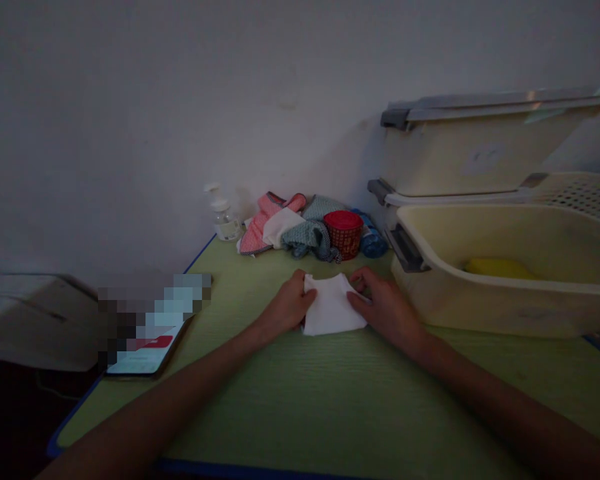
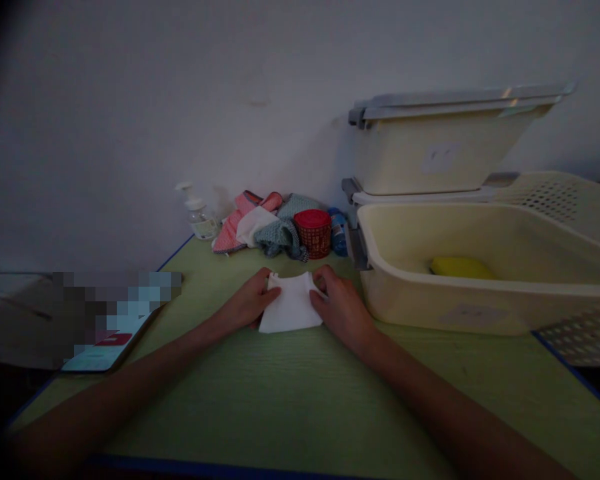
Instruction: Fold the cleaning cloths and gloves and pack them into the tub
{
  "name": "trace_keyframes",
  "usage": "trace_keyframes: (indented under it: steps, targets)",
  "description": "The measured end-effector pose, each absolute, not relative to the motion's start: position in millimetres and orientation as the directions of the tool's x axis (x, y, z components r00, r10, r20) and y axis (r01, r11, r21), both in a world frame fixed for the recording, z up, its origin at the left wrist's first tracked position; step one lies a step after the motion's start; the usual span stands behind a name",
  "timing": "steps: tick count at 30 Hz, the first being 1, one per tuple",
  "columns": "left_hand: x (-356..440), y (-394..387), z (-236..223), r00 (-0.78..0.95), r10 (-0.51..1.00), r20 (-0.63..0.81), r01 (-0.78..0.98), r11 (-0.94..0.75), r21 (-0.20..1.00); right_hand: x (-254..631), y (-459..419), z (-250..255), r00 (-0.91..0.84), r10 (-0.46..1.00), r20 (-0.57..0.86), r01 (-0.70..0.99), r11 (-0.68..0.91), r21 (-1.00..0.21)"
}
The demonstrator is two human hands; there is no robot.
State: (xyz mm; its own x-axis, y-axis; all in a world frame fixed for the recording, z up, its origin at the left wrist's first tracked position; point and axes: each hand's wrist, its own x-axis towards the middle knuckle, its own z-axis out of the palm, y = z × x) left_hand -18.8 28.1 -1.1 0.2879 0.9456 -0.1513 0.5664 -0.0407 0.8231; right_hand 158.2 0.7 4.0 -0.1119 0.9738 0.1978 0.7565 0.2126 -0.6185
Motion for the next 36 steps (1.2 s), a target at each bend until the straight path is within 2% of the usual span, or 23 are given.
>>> trace_keyframes:
  steps: [3, 6, 9, 11, 14, 17, 19, 21, 23, 30, 36]
  targets:
    - [-16.8, 25.2, -1.4, 0.232, 0.97, -0.068, 0.616, -0.092, 0.782, 158.2, -2.1, 0.5, -0.18, 0.952, 0.248, 0.819, 0.285, -0.498]
    - [-13.4, 23.1, -1.4, 0.203, 0.979, 0.015, 0.67, -0.15, 0.727, 159.0, -2.7, -4.3, -0.301, 0.883, 0.359, 0.85, 0.42, -0.319]
    - [-9.4, 17.4, -0.2, 0.22, 0.972, 0.085, 0.784, -0.228, 0.577, 159.3, -0.5, -7.9, -0.449, 0.782, 0.433, 0.809, 0.561, -0.174]
    - [-7.8, 12.2, 0.9, 0.22, 0.971, 0.099, 0.86, -0.24, 0.45, 159.4, 1.6, -9.3, -0.506, 0.753, 0.421, 0.786, 0.603, -0.134]
    - [-8.6, 8.8, 0.1, 0.216, 0.961, 0.17, 0.9, -0.264, 0.347, 160.8, 3.8, -10.9, -0.551, 0.756, 0.355, 0.779, 0.618, -0.108]
    - [-12.0, 15.2, -4.5, 0.374, 0.845, 0.383, 0.841, -0.483, 0.244, 163.0, 3.5, -11.0, -0.561, 0.772, 0.299, 0.787, 0.61, -0.097]
    - [-14.3, 22.1, -7.7, 0.561, 0.697, 0.446, 0.718, -0.678, 0.156, 163.9, 1.9, -9.3, -0.568, 0.778, 0.268, 0.787, 0.609, -0.102]
    - [-16.0, 26.9, -9.4, 0.695, 0.594, 0.405, 0.594, -0.792, 0.142, 164.2, -0.2, -6.2, -0.58, 0.777, 0.244, 0.777, 0.618, -0.118]
    - [-17.4, 27.5, -9.2, 0.749, 0.575, 0.328, 0.548, -0.817, 0.18, 164.4, -2.2, -2.9, -0.595, 0.77, 0.229, 0.766, 0.63, -0.129]
    - [-25.8, 12.4, -11.4, 0.773, 0.609, 0.178, 0.569, -0.789, 0.229, 172.2, -6.0, 3.7, -0.659, 0.737, 0.151, 0.722, 0.676, -0.146]
    - [-30.1, 6.5, -8.9, 0.8, 0.592, 0.103, 0.559, -0.796, 0.234, 176.0, -8.3, 8.7, -0.705, 0.671, 0.229, 0.666, 0.738, -0.11]
